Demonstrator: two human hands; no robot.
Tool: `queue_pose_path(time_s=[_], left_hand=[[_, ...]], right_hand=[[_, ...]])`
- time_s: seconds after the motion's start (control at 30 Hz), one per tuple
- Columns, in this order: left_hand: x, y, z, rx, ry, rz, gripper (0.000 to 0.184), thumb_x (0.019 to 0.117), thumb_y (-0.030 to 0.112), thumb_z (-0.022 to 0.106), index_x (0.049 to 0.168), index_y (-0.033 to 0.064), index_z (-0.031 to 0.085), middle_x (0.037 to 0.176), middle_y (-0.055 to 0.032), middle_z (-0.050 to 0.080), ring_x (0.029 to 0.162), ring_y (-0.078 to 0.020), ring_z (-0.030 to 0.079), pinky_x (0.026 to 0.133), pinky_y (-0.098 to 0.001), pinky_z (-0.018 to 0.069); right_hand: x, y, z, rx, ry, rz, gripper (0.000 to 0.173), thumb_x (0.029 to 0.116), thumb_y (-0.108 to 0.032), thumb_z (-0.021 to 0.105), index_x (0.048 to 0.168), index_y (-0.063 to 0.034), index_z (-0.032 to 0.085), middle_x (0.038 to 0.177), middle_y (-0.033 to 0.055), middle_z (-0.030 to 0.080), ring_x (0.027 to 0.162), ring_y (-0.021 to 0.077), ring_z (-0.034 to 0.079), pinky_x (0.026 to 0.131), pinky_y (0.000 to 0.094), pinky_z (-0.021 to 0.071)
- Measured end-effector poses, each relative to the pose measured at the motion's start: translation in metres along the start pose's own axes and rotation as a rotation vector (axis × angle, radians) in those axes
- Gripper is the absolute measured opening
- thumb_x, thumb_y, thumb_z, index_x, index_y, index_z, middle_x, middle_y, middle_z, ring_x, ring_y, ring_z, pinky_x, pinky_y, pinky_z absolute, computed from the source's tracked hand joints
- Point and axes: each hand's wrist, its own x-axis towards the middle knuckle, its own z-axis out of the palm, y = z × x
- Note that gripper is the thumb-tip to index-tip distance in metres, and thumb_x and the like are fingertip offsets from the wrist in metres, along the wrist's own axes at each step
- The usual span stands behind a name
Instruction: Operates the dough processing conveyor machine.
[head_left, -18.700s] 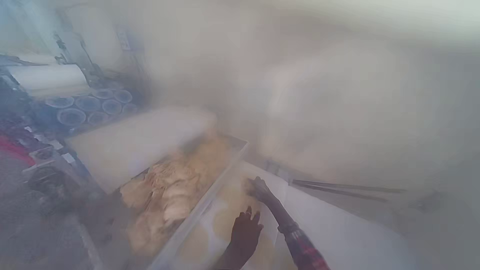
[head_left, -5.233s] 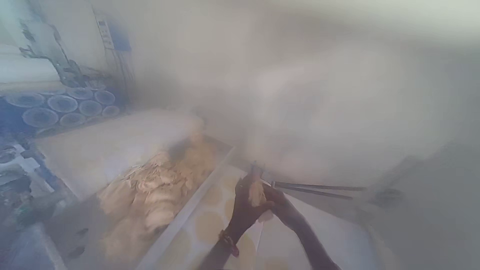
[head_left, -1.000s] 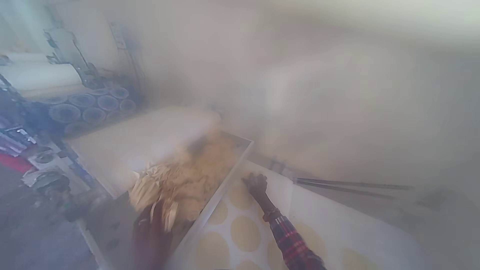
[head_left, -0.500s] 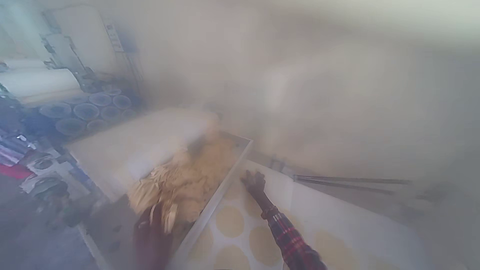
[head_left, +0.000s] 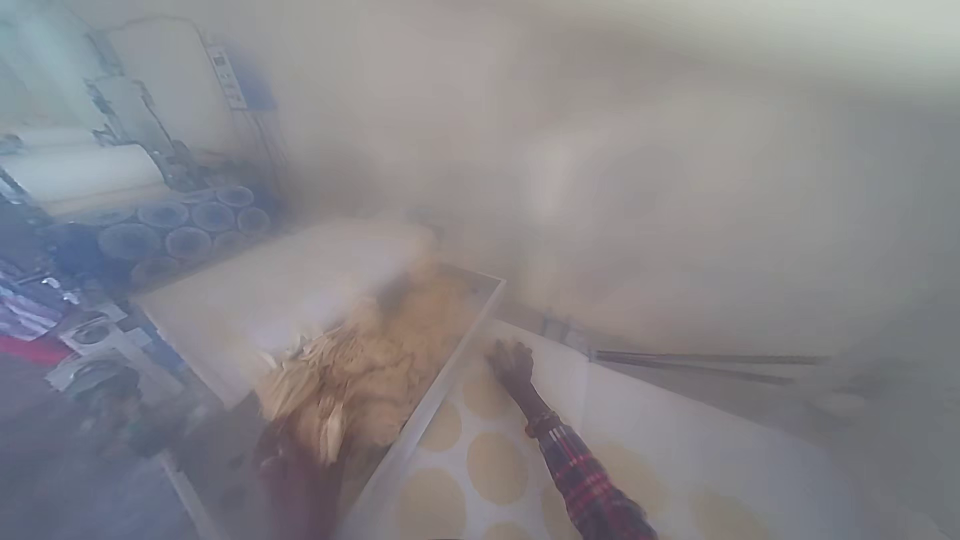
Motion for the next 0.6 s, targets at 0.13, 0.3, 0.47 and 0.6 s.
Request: queue_pose_path(time_s=[0.13, 0.3, 0.47, 0.6], left_hand=[[0.000, -0.001, 0.002, 0.045, -0.010, 0.004, 0.091, 0.0845, 0.058, 0.068, 0.137, -0.0146, 0.052, 0.136, -0.0437, 0.051, 0.123, -0.0667, 0.050, 0.101, -0.0703, 0.0423], [0.006, 0.018, -0.016, -0.038, -0.131, -0.087, 0.079, 0.0812, 0.028, 0.085, 0.138, -0.0149, 0.050, 0.137, -0.0466, 0.047, 0.127, -0.0696, 0.043, 0.106, -0.0728, 0.0349], [0.006, 0.018, -0.015, -0.015, -0.127, -0.062, 0.076, 0.0823, 0.030, 0.083, 0.136, -0.0149, 0.052, 0.134, -0.0460, 0.049, 0.124, -0.0691, 0.045, 0.104, -0.0723, 0.0363], [0.005, 0.018, -0.014, -0.017, -0.124, -0.066, 0.076, 0.0826, 0.030, 0.083, 0.136, -0.0147, 0.052, 0.134, -0.0459, 0.049, 0.124, -0.0692, 0.044, 0.103, -0.0725, 0.0370]], right_hand=[[0.002, -0.001, 0.001, -0.003, -0.006, 0.009, 0.065, 0.1035, -0.052, 0.052, 0.155, -0.0120, 0.045, 0.154, 0.0352, 0.036, 0.145, 0.0513, 0.033, 0.113, 0.0624, 0.0336], [0.004, -0.004, 0.004, -0.004, -0.003, 0.006, 0.073, 0.1006, -0.058, 0.053, 0.155, -0.0107, 0.045, 0.154, 0.0361, 0.036, 0.145, 0.0514, 0.033, 0.113, 0.0618, 0.0326], [0.009, -0.008, 0.008, -0.028, -0.013, 0.073, 0.081, 0.0985, -0.063, 0.053, 0.163, -0.0207, 0.030, 0.157, 0.0388, 0.029, 0.146, 0.0553, 0.028, 0.114, 0.0683, 0.0275], [0.009, -0.009, 0.010, -0.060, -0.004, 0.097, 0.079, 0.0974, -0.066, 0.052, 0.162, -0.0241, 0.033, 0.157, 0.0402, 0.028, 0.146, 0.0575, 0.027, 0.112, 0.0708, 0.0271]])
